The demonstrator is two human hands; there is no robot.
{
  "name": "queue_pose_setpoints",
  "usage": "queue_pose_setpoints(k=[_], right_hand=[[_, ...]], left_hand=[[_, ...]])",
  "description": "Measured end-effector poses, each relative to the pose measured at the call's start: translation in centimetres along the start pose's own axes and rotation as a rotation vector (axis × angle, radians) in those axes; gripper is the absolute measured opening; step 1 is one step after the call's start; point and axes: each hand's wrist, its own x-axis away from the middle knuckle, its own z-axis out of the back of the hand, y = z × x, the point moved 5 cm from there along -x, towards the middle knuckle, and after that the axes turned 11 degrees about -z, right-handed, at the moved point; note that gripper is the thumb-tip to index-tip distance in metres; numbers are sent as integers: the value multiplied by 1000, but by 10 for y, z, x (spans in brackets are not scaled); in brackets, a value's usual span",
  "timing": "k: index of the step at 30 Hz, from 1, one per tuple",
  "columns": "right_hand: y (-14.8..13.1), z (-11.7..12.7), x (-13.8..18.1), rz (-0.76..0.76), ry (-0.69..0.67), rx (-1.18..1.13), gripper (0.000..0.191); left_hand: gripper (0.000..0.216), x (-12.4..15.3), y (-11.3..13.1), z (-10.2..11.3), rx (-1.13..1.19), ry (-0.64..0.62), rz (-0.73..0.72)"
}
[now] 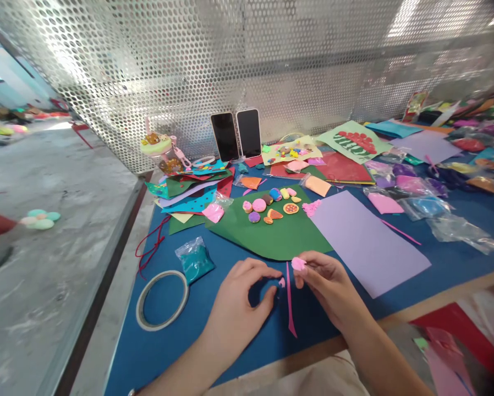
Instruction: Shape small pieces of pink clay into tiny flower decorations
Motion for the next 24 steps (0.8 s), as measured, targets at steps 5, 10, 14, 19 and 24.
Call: queue_pose_setpoints(k=[5,10,14,19,24], right_hand=[[2,0,0,-38,-29,-62,17],[5,2,-3,-113,-36,-189,19],[4,2,-2,-142,-43,-232,17],[3,6,-1,-148,-8,-219,19],[5,13,-2,-161,22,-181,19]], left_hand=[[17,-4,-2,-11,-411,-169,-157],[20,-3,-3,-25,-618,-250,-265],[14,-3,3,-29,-758,-234,-369],[7,-5,9,-34,-874,-231,-482],[13,-8,8,-24,-754,-133,-389]])
